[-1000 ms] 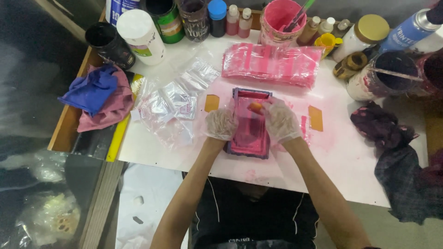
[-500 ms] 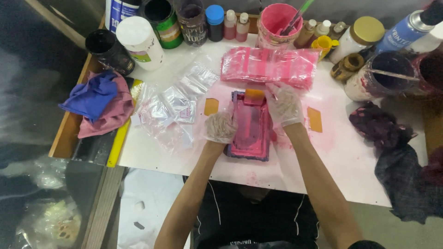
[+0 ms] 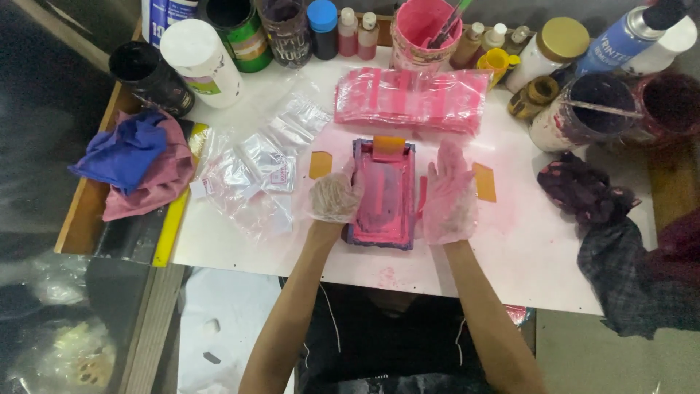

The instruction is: The person uses a squeegee to spread pink ink evenly across a rectangular screen printing frame. They repeatedly pull the ink across the mesh surface to ensure full coverage while wearing gloves.

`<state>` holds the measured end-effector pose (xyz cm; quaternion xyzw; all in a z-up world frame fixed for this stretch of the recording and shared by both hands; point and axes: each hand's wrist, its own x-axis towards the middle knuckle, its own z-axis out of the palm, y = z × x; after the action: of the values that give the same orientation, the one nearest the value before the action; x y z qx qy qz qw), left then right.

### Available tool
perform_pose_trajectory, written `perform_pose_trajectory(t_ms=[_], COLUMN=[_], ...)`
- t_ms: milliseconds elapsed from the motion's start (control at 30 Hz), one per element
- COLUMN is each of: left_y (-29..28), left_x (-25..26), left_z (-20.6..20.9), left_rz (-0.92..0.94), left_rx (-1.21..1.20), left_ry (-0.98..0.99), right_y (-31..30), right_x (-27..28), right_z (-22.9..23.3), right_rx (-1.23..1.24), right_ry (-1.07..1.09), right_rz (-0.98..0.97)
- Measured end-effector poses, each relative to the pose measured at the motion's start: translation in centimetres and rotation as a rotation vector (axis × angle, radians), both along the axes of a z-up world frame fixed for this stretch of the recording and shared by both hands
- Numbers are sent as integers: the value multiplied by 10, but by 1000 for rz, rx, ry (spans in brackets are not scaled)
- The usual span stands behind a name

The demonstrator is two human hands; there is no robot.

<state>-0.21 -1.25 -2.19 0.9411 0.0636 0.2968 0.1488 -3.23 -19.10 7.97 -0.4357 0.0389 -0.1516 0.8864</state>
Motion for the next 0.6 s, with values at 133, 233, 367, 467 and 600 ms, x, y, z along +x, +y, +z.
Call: perform_pose_trajectory(t_ms=[133,233,367,467,600], left_y=[8,12,12,13,13], left_x=[-8,-7,-4,-3,-2], left_z=[51,53,68,65,39], left_rz=[-158,-182,-239,-250,-225], left_rx=[-122,-179,-100,-98,-21], left_ry=[222,549,603,600,451], right_y=[-1,-4,-4,-8,-4], right_x=[9,10,13,13,8], right_z=[-32,-36,-35,-39,-36], right_rx=[-110,-127,-103,-109,-315], right_ry=[-12,6,-5,-3,49], right_rz=[-2,26,80,135,131])
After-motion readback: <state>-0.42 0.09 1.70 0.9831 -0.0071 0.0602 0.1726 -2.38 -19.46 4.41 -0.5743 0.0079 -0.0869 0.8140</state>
